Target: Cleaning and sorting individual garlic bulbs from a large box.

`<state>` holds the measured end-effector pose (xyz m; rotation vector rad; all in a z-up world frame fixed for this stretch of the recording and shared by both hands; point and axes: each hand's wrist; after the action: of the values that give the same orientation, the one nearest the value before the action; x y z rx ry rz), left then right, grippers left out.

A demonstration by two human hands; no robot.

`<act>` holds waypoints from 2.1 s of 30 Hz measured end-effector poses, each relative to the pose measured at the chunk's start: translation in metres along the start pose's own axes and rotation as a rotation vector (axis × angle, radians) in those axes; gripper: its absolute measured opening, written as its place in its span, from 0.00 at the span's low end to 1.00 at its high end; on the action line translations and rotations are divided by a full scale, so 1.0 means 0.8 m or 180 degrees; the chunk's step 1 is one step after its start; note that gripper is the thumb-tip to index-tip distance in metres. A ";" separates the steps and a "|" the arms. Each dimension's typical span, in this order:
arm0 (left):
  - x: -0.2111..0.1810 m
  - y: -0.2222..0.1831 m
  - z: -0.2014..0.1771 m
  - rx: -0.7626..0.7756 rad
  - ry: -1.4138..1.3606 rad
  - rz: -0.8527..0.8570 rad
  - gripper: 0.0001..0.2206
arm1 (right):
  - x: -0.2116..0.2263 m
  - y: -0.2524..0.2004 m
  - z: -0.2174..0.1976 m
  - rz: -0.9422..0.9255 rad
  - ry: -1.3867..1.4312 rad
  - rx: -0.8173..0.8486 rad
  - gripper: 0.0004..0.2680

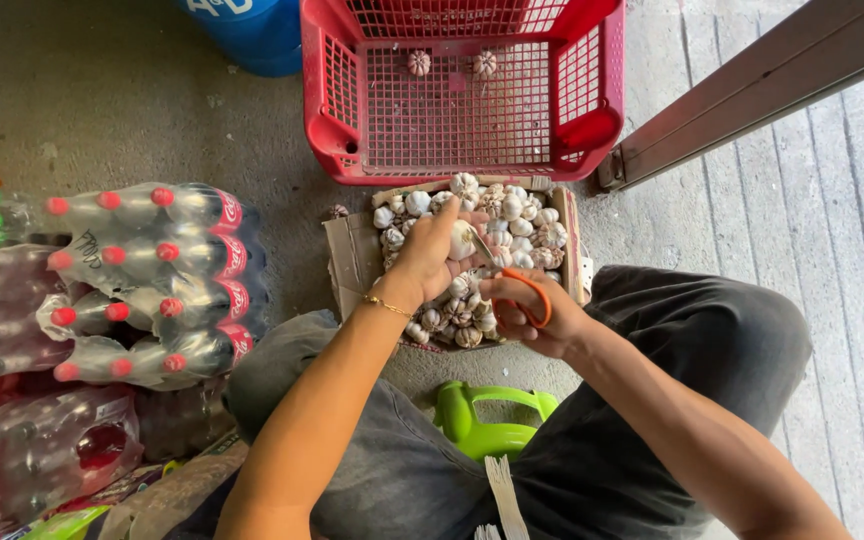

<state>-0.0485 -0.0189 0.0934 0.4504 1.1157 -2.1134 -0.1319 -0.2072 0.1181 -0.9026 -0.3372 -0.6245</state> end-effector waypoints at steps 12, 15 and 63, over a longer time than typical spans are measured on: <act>-0.020 0.019 0.001 -0.0033 -0.0084 0.0204 0.24 | -0.042 -0.021 0.022 -0.0683 0.0572 0.0229 0.06; -0.004 0.031 -0.007 -0.0156 0.0019 0.0388 0.23 | -0.043 0.001 0.023 -0.0642 -0.0519 -0.0927 0.05; 0.184 0.052 -0.033 -0.0739 -0.2014 0.0345 0.24 | -0.118 0.019 -0.032 -0.0330 0.1757 0.1051 0.09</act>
<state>-0.1223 -0.0748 -0.0314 -0.2533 0.9122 -1.8055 -0.1950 -0.1869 0.0441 -0.3736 0.0144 -0.8559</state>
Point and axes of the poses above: each hand's wrist, its own y-axis towards the middle knuckle, its own z-axis out of the palm, x = y × z
